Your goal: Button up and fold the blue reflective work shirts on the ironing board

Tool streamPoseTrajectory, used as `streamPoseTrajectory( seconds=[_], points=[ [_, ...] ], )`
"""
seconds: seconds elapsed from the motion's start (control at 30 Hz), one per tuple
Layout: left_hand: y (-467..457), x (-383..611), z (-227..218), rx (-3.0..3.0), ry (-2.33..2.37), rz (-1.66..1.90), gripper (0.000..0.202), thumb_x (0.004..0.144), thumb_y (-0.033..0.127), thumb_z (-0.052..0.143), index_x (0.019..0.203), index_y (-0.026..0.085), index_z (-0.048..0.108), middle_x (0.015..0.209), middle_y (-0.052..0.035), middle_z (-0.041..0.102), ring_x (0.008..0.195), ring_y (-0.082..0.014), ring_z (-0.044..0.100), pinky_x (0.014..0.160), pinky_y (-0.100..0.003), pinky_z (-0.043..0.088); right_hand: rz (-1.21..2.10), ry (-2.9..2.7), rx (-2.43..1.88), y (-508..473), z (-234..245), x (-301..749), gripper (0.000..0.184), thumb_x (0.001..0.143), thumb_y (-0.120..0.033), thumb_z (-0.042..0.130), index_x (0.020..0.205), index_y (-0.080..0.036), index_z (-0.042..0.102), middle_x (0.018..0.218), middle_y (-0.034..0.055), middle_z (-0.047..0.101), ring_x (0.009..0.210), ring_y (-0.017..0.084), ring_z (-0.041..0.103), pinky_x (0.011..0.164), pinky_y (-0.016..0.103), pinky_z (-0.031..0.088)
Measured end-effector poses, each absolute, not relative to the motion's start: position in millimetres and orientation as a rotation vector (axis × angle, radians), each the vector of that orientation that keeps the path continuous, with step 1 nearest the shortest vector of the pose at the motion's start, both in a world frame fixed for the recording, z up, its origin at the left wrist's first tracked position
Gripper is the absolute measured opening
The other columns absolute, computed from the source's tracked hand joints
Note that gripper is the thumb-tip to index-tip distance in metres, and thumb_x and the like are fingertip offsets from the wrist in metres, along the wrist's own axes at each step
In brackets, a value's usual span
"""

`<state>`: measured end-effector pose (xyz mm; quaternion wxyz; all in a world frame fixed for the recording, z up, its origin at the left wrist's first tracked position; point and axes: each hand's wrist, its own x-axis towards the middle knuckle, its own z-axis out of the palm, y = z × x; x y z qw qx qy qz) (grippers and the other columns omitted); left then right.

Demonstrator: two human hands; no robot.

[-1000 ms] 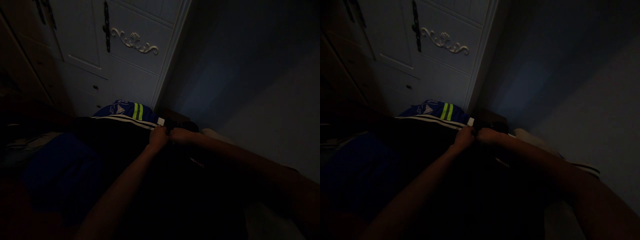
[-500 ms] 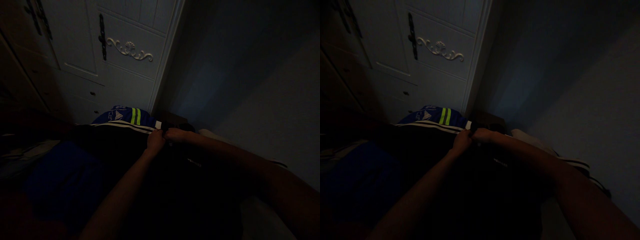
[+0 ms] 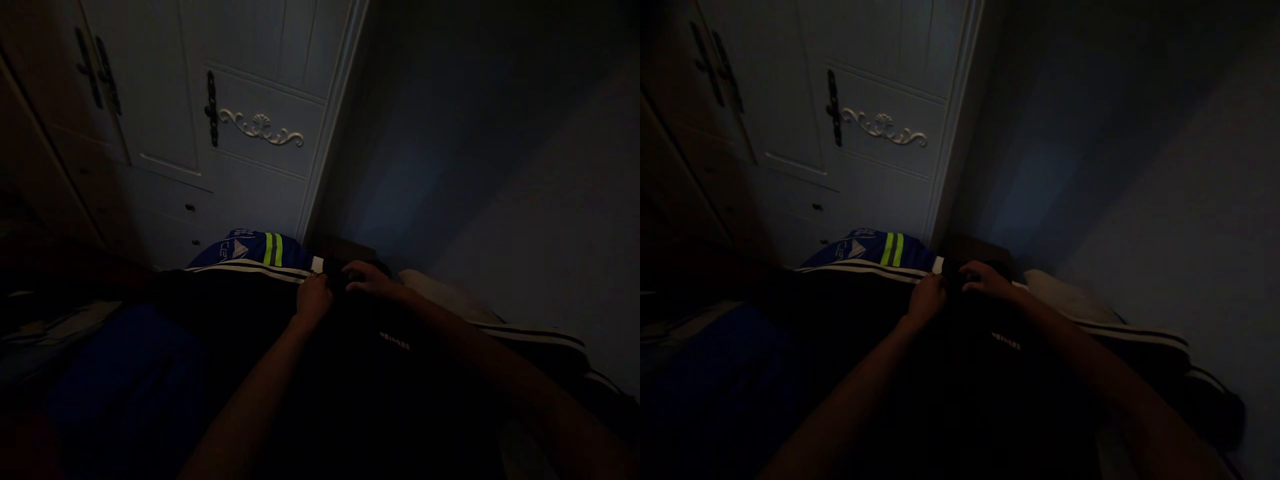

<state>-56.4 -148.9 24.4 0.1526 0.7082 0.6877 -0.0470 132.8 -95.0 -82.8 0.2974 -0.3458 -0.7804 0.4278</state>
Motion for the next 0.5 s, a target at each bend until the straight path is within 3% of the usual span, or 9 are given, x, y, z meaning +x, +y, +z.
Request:
streamPoseTrajectory(
  seconds=[0.1, 0.17, 0.33, 0.5],
  points=[
    [-148, -55, 27, 2.027, 1.957, -0.146, 0.028, 0.086, 0.012, 0.045, 0.099, 0.017, 0.069, 0.104, -0.0112, 0.068, 0.096, -0.0209, 0.064, 0.081, -0.03, 0.047, 0.996, -1.914, -1.124, -82, -97, 149, 0.042, 0.083, -0.015, 0.056, 0.125, -0.016, 0.057, 0.126, 0.0122, 0.06, 0.115, 0.02, 0.058, 0.101, 0.038, 0.045],
    [-148, -55, 27, 2.02, 1.957, -0.142, 0.028, 0.086, 0.012, 0.044, 0.098, 0.016, 0.069, 0.103, -0.0115, 0.068, 0.096, -0.0213, 0.064, 0.081, -0.03, 0.047, 1.04, -1.914, -1.223, -73, -106, 156, 0.047, 0.08, -0.011, 0.056, 0.127, -0.016, 0.057, 0.131, 0.0131, 0.058, 0.121, 0.021, 0.055, 0.105, 0.041, 0.041],
    [-149, -55, 28, 2.007, 1.976, -0.089, 0.027, 0.085, 0.012, 0.045, 0.102, 0.016, 0.066, 0.105, -0.0104, 0.067, 0.097, -0.021, 0.064, 0.083, -0.03, 0.047, 1.348, -1.894, -1.197, -62, -121, 155, 0.025, 0.083, -0.025, 0.062, 0.106, -0.016, 0.069, 0.112, 0.0101, 0.07, 0.105, 0.022, 0.065, 0.097, 0.04, 0.047],
    [-132, -48, 39, 2.165, 2.038, -0.035, 0.031, 0.086, 0.015, 0.046, 0.113, 0.016, 0.061, 0.114, -0.0119, 0.063, 0.102, -0.023, 0.062, 0.086, -0.032, 0.047, 1.262, -1.821, -1.142, -68, -127, 157, 0.014, 0.083, -0.025, 0.062, 0.092, -0.015, 0.069, 0.1, 0.009, 0.072, 0.096, 0.021, 0.066, 0.093, 0.039, 0.048]
  ],
)
